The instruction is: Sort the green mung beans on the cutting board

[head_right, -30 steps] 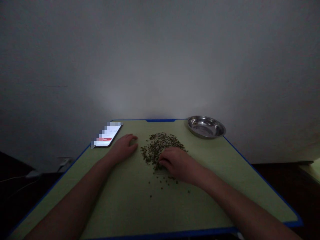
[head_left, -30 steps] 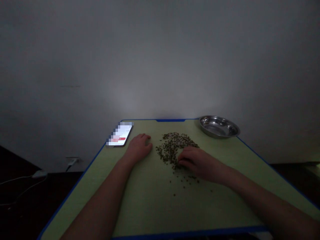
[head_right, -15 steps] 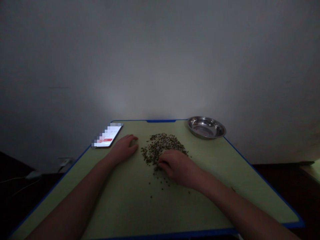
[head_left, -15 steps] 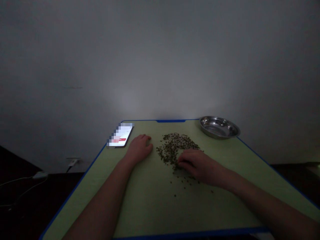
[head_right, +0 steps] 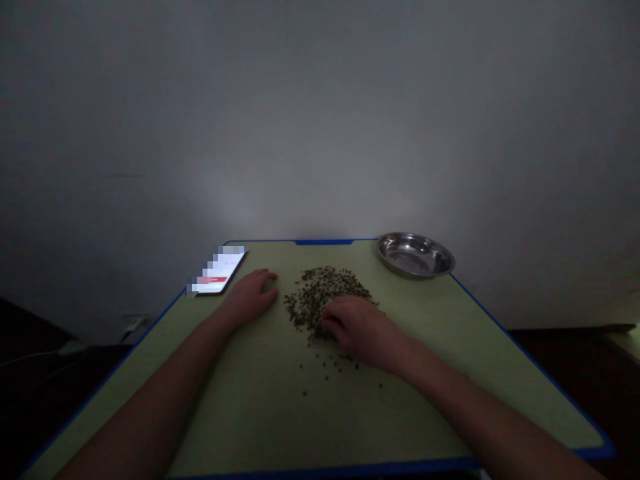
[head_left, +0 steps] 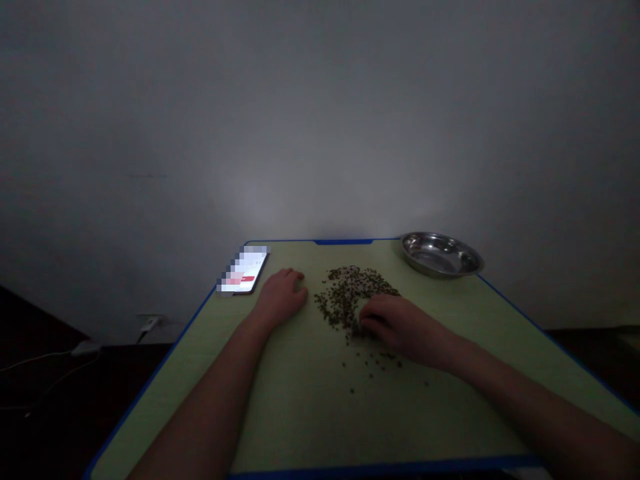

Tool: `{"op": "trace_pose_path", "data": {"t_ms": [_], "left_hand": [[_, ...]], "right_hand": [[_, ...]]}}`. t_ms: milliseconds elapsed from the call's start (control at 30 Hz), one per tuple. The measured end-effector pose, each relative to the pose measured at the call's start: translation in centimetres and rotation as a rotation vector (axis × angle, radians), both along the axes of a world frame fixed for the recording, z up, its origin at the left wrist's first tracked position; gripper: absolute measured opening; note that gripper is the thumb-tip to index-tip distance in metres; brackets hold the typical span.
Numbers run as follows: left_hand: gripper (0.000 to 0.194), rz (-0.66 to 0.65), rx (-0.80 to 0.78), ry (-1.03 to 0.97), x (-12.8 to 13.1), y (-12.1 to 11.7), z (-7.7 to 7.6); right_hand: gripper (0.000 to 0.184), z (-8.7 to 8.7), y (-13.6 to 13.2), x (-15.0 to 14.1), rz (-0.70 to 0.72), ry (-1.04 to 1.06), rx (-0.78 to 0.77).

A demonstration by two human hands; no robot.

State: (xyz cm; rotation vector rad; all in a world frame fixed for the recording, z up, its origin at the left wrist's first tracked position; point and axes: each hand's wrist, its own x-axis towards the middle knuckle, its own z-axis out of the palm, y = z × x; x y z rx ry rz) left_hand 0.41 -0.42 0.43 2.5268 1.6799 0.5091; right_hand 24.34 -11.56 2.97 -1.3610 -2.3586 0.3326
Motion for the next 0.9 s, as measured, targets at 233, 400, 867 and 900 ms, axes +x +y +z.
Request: {"op": "trace_pose_path", "data": {"t_ms": [233, 400, 867, 900], "left_hand": [[0.039, -0.002, 0.010, 0.007, -0.1, 0.1, -0.2], [0.038, 0.005, -0.001, 0.008, -0.1, 0.0, 0.1], [0.038, 0.008, -0.001, 0.008, 0.0, -0.1, 0.0], [0.038, 0.009, 0.000, 0.005, 0.0, -0.1, 0.0]], "right_hand": [[0.016, -0.4, 1.1, 0.6, -0.056, -0.016, 0.061], [0.017, 0.2, 0.7, 0.9, -0.062, -0.005, 0.088], [0.028, 1.3, -2.6, 7.2, -0.238, 0.136, -0.086], [0.029, 1.1, -2.7, 7.8, -0.247, 0.138, -0.103]]}}
